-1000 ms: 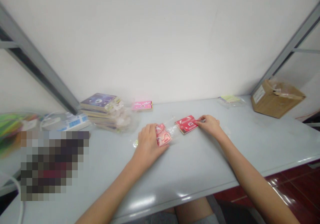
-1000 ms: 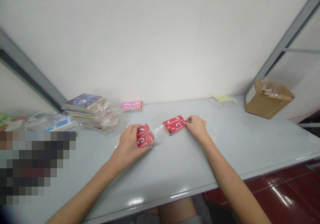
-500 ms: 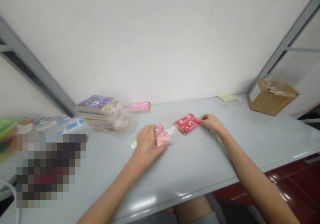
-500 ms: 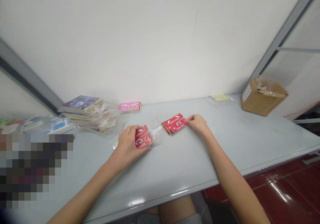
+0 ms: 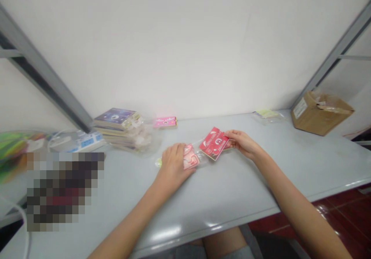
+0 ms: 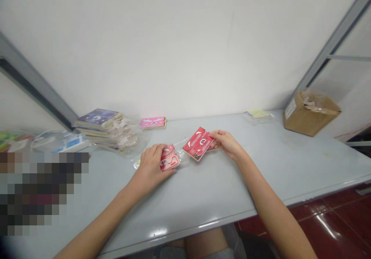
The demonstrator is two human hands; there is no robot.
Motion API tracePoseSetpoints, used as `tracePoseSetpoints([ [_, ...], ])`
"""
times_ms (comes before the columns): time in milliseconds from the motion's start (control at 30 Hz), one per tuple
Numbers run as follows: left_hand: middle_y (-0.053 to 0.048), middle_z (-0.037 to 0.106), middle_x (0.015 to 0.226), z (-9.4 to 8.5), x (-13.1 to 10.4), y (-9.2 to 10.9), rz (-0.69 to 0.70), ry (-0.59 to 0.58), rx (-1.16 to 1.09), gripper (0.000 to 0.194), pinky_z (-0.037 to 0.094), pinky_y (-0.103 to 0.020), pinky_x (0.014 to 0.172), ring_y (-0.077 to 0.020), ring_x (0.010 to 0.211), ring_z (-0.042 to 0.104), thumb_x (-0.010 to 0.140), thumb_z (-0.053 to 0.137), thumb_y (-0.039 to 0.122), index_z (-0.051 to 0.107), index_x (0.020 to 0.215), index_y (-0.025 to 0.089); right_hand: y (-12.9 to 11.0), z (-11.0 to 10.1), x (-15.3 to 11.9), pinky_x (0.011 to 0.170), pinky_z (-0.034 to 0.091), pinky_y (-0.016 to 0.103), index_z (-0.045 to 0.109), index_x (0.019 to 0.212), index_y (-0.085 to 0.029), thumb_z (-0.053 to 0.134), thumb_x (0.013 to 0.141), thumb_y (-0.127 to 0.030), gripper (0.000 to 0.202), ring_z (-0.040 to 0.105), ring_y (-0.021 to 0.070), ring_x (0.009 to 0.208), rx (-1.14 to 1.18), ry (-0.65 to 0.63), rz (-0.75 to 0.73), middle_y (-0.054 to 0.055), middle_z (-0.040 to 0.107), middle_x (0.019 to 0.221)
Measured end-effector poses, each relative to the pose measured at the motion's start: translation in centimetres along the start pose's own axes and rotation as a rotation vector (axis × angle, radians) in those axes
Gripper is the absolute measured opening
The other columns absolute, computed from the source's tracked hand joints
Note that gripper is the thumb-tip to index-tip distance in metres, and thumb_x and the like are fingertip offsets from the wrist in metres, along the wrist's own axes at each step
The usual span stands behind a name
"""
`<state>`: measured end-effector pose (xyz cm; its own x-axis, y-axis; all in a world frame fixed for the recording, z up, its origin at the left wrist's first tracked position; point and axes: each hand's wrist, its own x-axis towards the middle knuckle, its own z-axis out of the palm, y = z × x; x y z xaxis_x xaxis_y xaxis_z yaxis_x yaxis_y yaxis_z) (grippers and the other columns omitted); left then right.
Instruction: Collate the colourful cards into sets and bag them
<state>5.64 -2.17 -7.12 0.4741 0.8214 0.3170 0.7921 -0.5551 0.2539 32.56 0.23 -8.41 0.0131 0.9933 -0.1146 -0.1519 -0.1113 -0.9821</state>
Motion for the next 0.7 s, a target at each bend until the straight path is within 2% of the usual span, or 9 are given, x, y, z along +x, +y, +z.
tracePoseSetpoints([
  [133, -0.009, 0.048, 0.109, -0.3, 0.0, 0.2, 0.043, -0.031, -0.015, 0.058, 0.035, -0.039, 0.084, -0.0266, 0.098, 0.044, 0.065, 0.066, 0.035, 0.040, 0.112, 0.015, 0.3, 1.5, -0.4, 0.054, 0.046, 0.021, 0.057, 0.070, -0.015, 0.067, 0.069, -0.034, 0.021, 0.058, 0.0096, 0.051, 0.068, -0.089, 0.010, 0.001, 0.064, 0.060],
  [300, -0.010, 0.048, 0.109, -0.1, 0.0, 0.0, 0.023, -0.008, -0.019, 0.061, 0.035, -0.040, 0.084, -0.0273, 0.100, 0.044, 0.064, 0.067, 0.038, 0.039, 0.114, 0.015, 0.8, 3.3, -0.8, 0.057, 0.048, 0.020, 0.056, 0.075, -0.016, 0.065, 0.071, -0.034, 0.021, 0.061, 0.0102, 0.057, 0.112, -0.130, 0.028, 0.002, 0.065, 0.063],
  [400, -0.010, 0.049, 0.106, 0.0, 0.0, 0.0, 0.008, -0.010, -0.028, 0.060, 0.036, -0.040, 0.082, -0.0278, 0.099, 0.045, 0.064, 0.066, 0.040, 0.040, 0.113, 0.016, 1.1, 4.4, -1.2, 0.048, 0.043, 0.017, 0.057, 0.082, -0.016, 0.065, 0.070, -0.036, 0.025, 0.061, 0.0092, 0.054, 0.008, -0.175, 0.011, 0.000, 0.063, 0.065],
  [500, -0.010, 0.049, 0.108, 0.3, -0.1, -0.1, -0.009, 0.006, -0.034, 0.063, 0.035, -0.041, 0.084, -0.0283, 0.101, 0.044, 0.063, 0.065, 0.040, 0.038, 0.115, 0.017, 1.2, 5.3, -1.8, 0.037, 0.032, 0.016, 0.059, 0.079, -0.015, 0.062, 0.070, -0.041, 0.027, 0.056, 0.0074, 0.047, -0.176, -0.286, -0.054, -0.001, 0.059, 0.064],
  [600, -0.010, 0.048, 0.110, 0.5, -0.2, 0.0, 0.005, -0.004, -0.048, 0.064, 0.034, -0.040, 0.086, -0.0275, 0.102, 0.044, 0.063, 0.066, 0.040, 0.037, 0.116, 0.017, 1.1, 5.9, -2.3, 0.038, 0.029, 0.018, 0.062, 0.075, -0.015, 0.059, 0.072, -0.042, 0.027, 0.049, 0.0057, 0.044, -0.324, -0.407, -0.097, -0.002, 0.055, 0.058],
  [700, -0.009, 0.048, 0.110, 0.5, -0.3, 0.1, 0.009, -0.016, -0.055, 0.063, 0.034, -0.040, 0.086, -0.0271, 0.102, 0.044, 0.063, 0.066, 0.039, 0.037, 0.116, 0.018, 1.0, 5.7, -2.1, 0.046, 0.035, 0.020, 0.064, 0.077, -0.016, 0.057, 0.073, -0.042, 0.027, 0.048, 0.0076, 0.047, -0.428, -0.368, -0.175, -0.002, 0.056, 0.058],
])
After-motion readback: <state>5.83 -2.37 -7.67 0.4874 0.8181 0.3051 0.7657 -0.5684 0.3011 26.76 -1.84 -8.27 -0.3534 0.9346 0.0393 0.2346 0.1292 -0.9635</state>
